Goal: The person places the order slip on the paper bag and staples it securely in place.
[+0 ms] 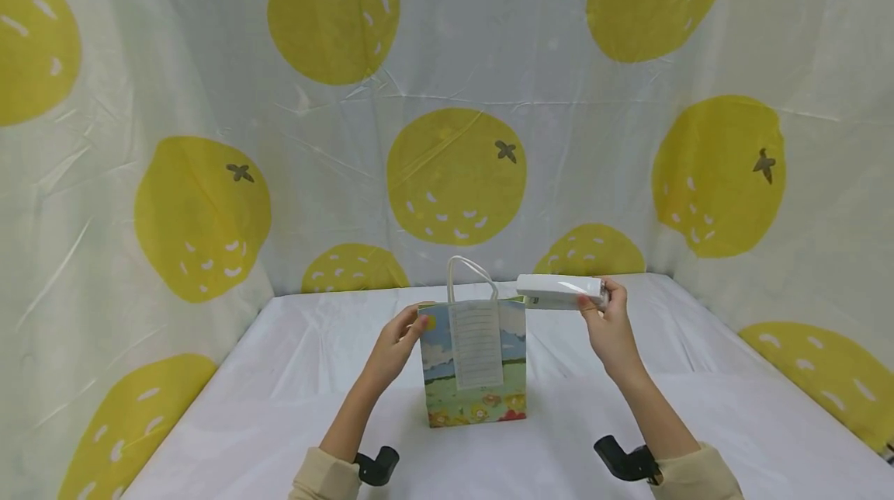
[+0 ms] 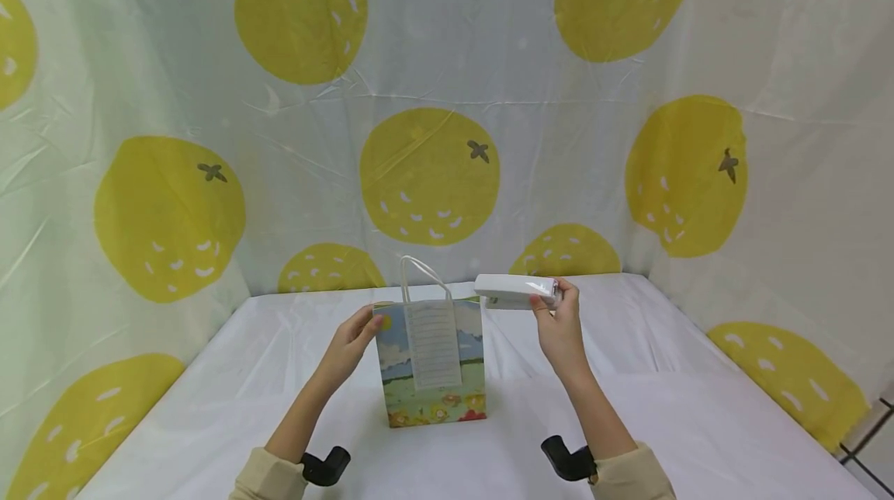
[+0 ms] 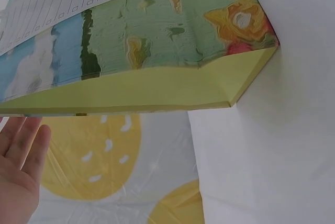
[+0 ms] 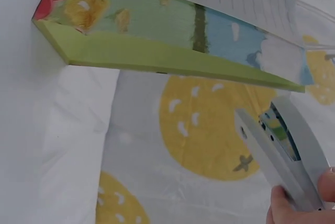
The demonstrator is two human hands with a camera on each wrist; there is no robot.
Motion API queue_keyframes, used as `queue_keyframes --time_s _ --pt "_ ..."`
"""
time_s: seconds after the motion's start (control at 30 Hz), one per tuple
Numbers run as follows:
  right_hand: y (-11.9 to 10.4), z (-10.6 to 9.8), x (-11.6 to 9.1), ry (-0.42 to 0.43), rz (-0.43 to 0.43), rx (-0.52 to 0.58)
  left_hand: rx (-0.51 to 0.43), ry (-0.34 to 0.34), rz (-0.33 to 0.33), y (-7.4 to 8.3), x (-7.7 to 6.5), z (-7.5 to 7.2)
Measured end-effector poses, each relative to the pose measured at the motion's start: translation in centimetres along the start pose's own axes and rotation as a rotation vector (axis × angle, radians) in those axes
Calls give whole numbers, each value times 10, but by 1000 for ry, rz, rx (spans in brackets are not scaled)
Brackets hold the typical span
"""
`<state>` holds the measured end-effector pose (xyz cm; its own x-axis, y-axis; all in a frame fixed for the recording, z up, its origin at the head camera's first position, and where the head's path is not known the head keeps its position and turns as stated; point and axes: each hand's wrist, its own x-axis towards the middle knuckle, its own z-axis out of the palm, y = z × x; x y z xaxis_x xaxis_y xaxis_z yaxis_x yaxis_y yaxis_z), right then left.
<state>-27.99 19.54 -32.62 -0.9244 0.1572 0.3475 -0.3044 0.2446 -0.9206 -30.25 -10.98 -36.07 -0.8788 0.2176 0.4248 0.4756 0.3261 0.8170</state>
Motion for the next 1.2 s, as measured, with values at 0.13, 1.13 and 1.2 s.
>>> queue_keyframes --time_s 0.13,1.13,1.2 --pt "8 -5 -9 29 35 -97 -9 18 10 -2 -5 -4" --pt "61 -20 -55 86 147 -468 558 116 195 -9 -32 -32" --pt "62 -21 -57 68 169 -473 599 117 205 -9 -33 -33"
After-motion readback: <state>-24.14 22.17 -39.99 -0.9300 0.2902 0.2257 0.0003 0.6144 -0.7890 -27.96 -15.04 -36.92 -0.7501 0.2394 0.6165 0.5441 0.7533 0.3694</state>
